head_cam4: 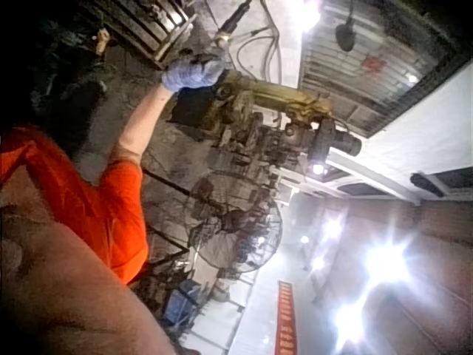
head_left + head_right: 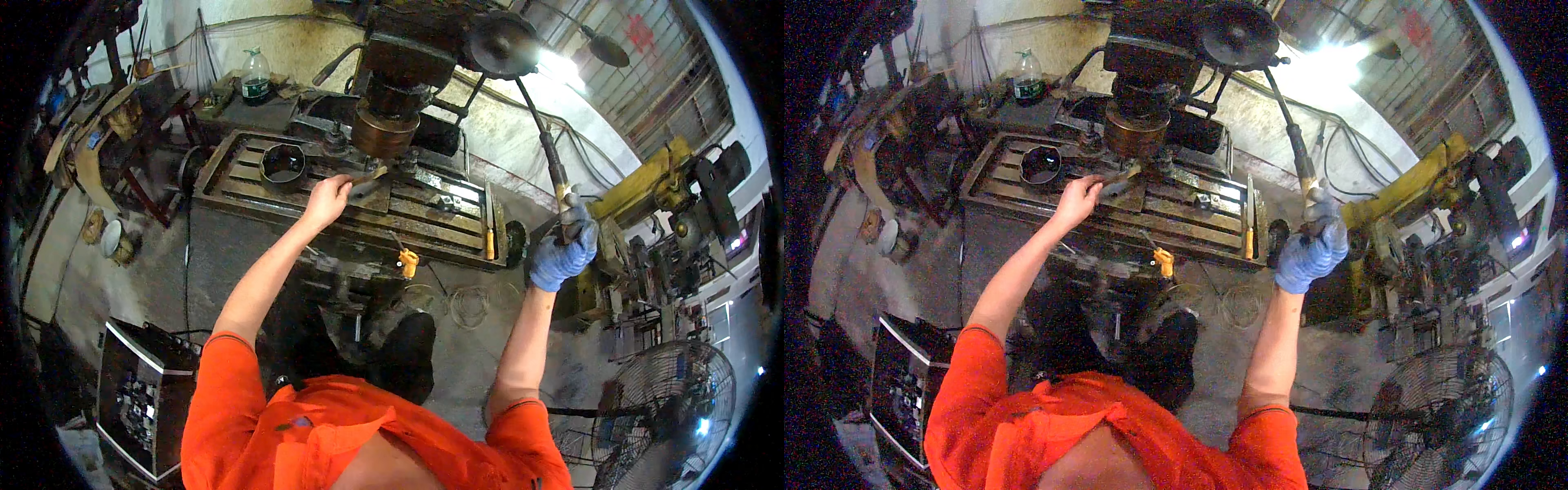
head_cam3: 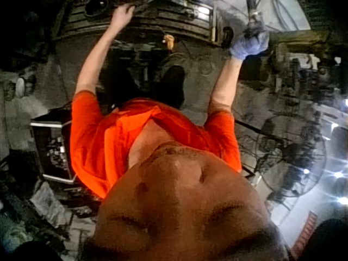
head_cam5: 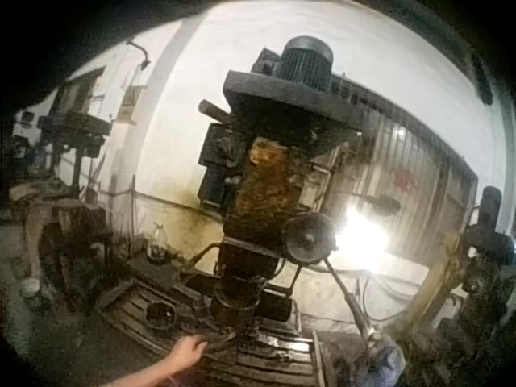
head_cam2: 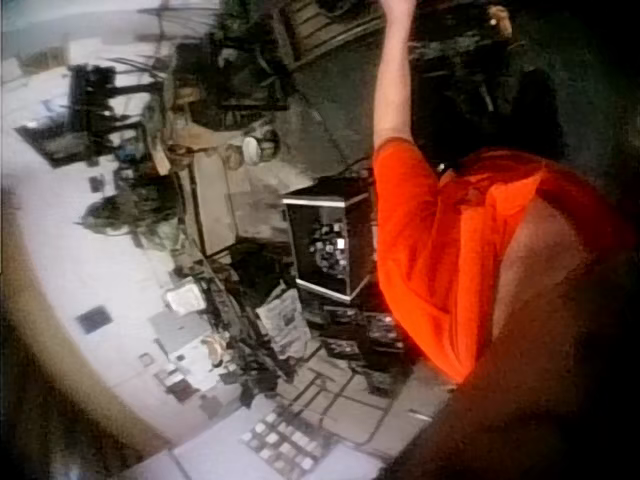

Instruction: The person operates a drilling machine to process small metal components, picking them from a container, positioning them on the machine bed, and using a handheld tool to apply pressure during the drilling process.

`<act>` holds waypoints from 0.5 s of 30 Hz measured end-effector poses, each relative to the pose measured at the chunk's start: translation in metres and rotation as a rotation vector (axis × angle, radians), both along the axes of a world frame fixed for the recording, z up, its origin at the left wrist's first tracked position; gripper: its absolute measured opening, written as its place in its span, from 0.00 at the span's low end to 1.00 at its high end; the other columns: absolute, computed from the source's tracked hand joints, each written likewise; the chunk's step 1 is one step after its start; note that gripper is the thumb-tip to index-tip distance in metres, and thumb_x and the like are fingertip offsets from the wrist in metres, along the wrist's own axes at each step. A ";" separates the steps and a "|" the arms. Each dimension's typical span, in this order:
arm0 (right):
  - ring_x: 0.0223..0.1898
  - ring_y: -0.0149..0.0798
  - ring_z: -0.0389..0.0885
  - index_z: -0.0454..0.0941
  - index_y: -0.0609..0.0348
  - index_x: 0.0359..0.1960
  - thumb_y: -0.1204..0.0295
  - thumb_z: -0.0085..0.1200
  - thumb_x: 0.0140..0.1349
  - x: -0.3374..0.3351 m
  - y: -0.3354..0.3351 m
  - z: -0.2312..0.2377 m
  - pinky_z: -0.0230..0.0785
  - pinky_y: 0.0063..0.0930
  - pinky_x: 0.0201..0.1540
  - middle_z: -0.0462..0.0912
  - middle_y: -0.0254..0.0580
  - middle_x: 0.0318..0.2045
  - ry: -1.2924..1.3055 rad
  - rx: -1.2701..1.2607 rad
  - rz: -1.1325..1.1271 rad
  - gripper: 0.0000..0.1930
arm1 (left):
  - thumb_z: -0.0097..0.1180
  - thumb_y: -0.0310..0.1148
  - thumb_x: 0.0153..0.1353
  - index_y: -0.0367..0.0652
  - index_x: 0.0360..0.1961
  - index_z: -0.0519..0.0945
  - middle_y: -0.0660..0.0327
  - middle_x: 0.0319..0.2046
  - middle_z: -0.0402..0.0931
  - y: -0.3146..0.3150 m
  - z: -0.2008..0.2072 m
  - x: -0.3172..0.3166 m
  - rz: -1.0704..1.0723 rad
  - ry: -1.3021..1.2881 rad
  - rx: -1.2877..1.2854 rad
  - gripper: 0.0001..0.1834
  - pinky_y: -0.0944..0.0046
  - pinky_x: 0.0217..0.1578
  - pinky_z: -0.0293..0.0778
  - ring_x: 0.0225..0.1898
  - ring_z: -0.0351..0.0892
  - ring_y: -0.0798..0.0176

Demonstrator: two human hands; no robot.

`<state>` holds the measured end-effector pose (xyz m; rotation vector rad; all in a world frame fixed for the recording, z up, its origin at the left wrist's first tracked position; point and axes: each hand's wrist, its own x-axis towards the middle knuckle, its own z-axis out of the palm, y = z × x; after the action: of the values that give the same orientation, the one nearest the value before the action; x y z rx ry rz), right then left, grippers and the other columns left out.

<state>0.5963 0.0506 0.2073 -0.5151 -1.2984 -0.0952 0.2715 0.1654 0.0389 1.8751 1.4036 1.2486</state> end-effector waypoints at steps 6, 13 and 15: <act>0.20 0.19 0.57 0.77 0.67 0.38 0.57 0.44 0.58 -0.001 -0.013 0.017 0.45 0.17 0.22 0.69 0.27 0.19 0.036 -0.153 -0.044 0.22 | 0.47 0.31 0.55 0.38 0.42 0.75 0.46 0.32 0.76 -0.003 0.010 -0.004 -0.013 0.074 -0.047 0.14 0.57 0.36 0.70 0.36 0.76 0.47; 0.34 0.27 0.71 0.76 0.65 0.32 0.67 0.47 0.56 0.001 -0.015 0.038 0.58 0.19 0.38 0.75 0.35 0.27 0.157 -0.170 -0.096 0.12 | 0.48 0.33 0.56 0.37 0.48 0.72 0.57 0.20 0.74 0.018 -0.019 -0.012 -0.031 0.141 0.064 0.18 0.66 0.25 0.68 0.20 0.71 0.67; 0.35 0.28 0.73 0.76 0.65 0.33 0.68 0.47 0.56 0.006 -0.014 0.039 0.61 0.19 0.40 0.78 0.38 0.30 0.184 -0.185 -0.089 0.12 | 0.48 0.33 0.56 0.37 0.48 0.71 0.58 0.20 0.73 0.020 -0.020 -0.014 -0.035 0.152 0.034 0.19 0.67 0.25 0.68 0.20 0.71 0.68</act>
<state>0.6026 0.0367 0.2467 -0.7234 -1.1098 -0.0017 0.2578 0.1855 0.0185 2.0464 1.4281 1.1408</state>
